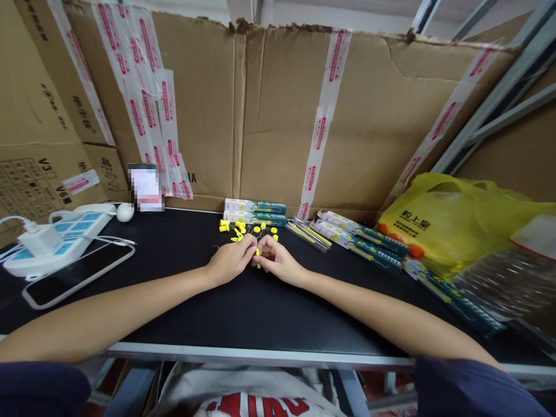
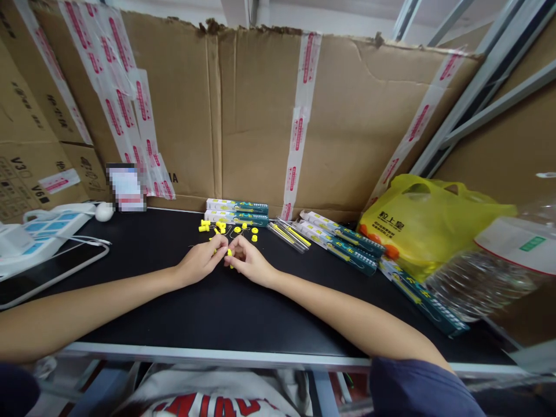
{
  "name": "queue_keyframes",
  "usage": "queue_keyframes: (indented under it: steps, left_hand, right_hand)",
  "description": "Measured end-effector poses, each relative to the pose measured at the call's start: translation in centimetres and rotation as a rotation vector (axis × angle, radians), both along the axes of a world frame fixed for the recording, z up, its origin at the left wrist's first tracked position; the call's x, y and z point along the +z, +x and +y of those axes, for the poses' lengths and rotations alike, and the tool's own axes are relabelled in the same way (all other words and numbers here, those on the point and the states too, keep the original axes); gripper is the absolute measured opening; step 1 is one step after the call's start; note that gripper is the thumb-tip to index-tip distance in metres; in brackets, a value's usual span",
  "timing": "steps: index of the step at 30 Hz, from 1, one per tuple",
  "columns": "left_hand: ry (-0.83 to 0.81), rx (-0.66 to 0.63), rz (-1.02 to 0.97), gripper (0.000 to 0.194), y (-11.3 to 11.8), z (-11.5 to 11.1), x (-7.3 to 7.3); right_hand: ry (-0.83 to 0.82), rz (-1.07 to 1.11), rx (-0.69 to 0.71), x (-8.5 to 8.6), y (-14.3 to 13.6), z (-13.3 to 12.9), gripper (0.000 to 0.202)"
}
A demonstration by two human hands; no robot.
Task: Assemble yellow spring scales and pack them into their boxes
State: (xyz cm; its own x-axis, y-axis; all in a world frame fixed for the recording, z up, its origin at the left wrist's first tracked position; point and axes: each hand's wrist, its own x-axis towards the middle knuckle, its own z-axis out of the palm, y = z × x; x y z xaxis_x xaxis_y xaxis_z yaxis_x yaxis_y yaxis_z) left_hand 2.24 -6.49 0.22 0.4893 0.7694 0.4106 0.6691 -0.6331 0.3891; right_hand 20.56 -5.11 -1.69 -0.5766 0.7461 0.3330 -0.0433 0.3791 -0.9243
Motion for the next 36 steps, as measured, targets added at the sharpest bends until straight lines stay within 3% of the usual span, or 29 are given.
queue_keyframes:
  steps: [12, 20, 26, 32, 36]
  left_hand:
    - [0.050, -0.059, -0.037, 0.022, -0.3, 0.6, -0.8]
    - [0.040, -0.163, -0.136, 0.019, -0.1, 0.4, -0.5]
    - [-0.033, -0.096, -0.209, 0.017, 0.0, 0.1, -0.2]
    - [-0.003, -0.040, -0.151, 0.017, -0.1, 0.3, -0.4]
    - [-0.012, -0.019, -0.134, 0.017, 0.0, 0.2, -0.4]
  right_hand:
    - [0.062, -0.019, -0.054, -0.2, 0.1, 0.2, 0.039]
    - [0.336, -0.243, -0.136, 0.0, 0.4, -0.2, 0.035]
    - [0.349, -0.244, -0.116, 0.8, 0.6, -0.7, 0.035]
    - [0.072, -0.114, -0.064, 0.5, 0.8, -0.5, 0.039]
    - [0.083, -0.155, -0.115, 0.2, 0.8, -0.2, 0.048]
